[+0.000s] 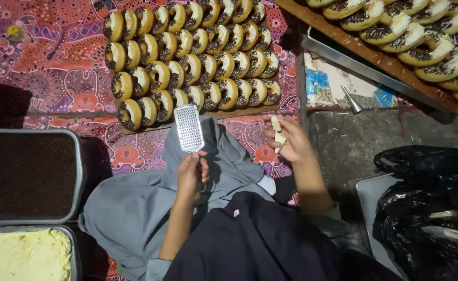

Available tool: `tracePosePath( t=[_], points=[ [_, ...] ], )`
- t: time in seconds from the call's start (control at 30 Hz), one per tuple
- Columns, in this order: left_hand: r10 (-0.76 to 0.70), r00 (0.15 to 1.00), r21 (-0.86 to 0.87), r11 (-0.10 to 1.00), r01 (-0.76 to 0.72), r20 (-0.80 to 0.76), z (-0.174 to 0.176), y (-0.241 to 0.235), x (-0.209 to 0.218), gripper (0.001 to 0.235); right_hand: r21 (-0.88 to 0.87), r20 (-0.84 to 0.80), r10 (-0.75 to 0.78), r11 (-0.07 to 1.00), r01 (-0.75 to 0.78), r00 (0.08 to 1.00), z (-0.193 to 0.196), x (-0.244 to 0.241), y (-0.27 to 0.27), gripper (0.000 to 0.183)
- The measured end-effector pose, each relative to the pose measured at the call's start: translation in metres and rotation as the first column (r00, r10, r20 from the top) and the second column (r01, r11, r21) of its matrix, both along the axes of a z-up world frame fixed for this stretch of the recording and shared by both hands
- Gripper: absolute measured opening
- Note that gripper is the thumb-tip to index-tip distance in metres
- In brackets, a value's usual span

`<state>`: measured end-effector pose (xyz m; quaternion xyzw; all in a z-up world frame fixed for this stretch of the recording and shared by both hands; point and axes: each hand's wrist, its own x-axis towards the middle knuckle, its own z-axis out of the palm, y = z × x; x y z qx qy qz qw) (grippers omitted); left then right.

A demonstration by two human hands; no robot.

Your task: The person sits on the floor and decorates donuts by dipping them into a tray of white cream and then into a tray of dark sprinkles. The finished donuts are placed in rows on a wooden board. The person handles donuts one at a time and occasionally uses a grater on the finished donuts.

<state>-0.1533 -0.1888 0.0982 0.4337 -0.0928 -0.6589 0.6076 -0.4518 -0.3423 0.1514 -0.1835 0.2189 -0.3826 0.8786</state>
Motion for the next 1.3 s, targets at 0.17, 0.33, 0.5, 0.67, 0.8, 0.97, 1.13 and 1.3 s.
tracePosePath(
  t=[0.17,0.33,0.5,0.67,0.8,0.97,1.13,1.3],
  points=[
    [-0.033,0.999,0.013,0.999,0.033,0.005,-0.003,-0.004,-0.008,0.028,0.032,-0.183,-0.081,0.996,0.088,0.98,-0.006,-0.001,-0.002,0.044],
    [-0.049,0.999,0.009,0.999,0.048,0.004,0.001,-0.006,-0.012,0.028,0.075,-0.175,-0.092,0.992,0.106,0.98,0.001,-0.003,0.001,0.053],
    [-0.075,0.997,0.064,0.995,0.073,0.031,0.003,-0.008,-0.016,0.028,-0.029,-0.26,-0.105,0.994,0.101,0.96,0.012,-0.008,0.008,0.052],
    [-0.16,0.985,0.067,0.986,0.155,0.066,-0.01,-0.018,-0.033,0.029,-0.163,-0.485,-0.177,0.98,0.11,0.857,0.003,-0.024,0.016,0.044],
    [-0.28,0.953,0.013,0.96,0.281,0.117,-0.04,-0.043,-0.072,0.025,-0.211,-0.575,-0.248,0.966,0.152,0.78,-0.027,-0.044,0.004,0.039],
    [-0.407,0.906,0.032,0.913,0.406,0.118,-0.085,-0.092,-0.149,0.011,-0.252,-0.741,-0.36,0.931,0.262,0.567,-0.08,-0.059,-0.028,0.037],
    [-0.379,0.918,0.064,0.925,0.374,0.117,-0.123,-0.141,-0.212,0.013,-0.427,-0.783,-0.497,0.866,0.26,0.373,-0.113,-0.056,-0.059,0.03],
    [-0.246,0.957,-0.036,0.966,0.255,0.156,-0.149,-0.184,-0.252,0.011,-0.684,-0.729,-0.671,0.724,-0.093,0.14,-0.12,-0.043,-0.095,0.03]
  ],
)
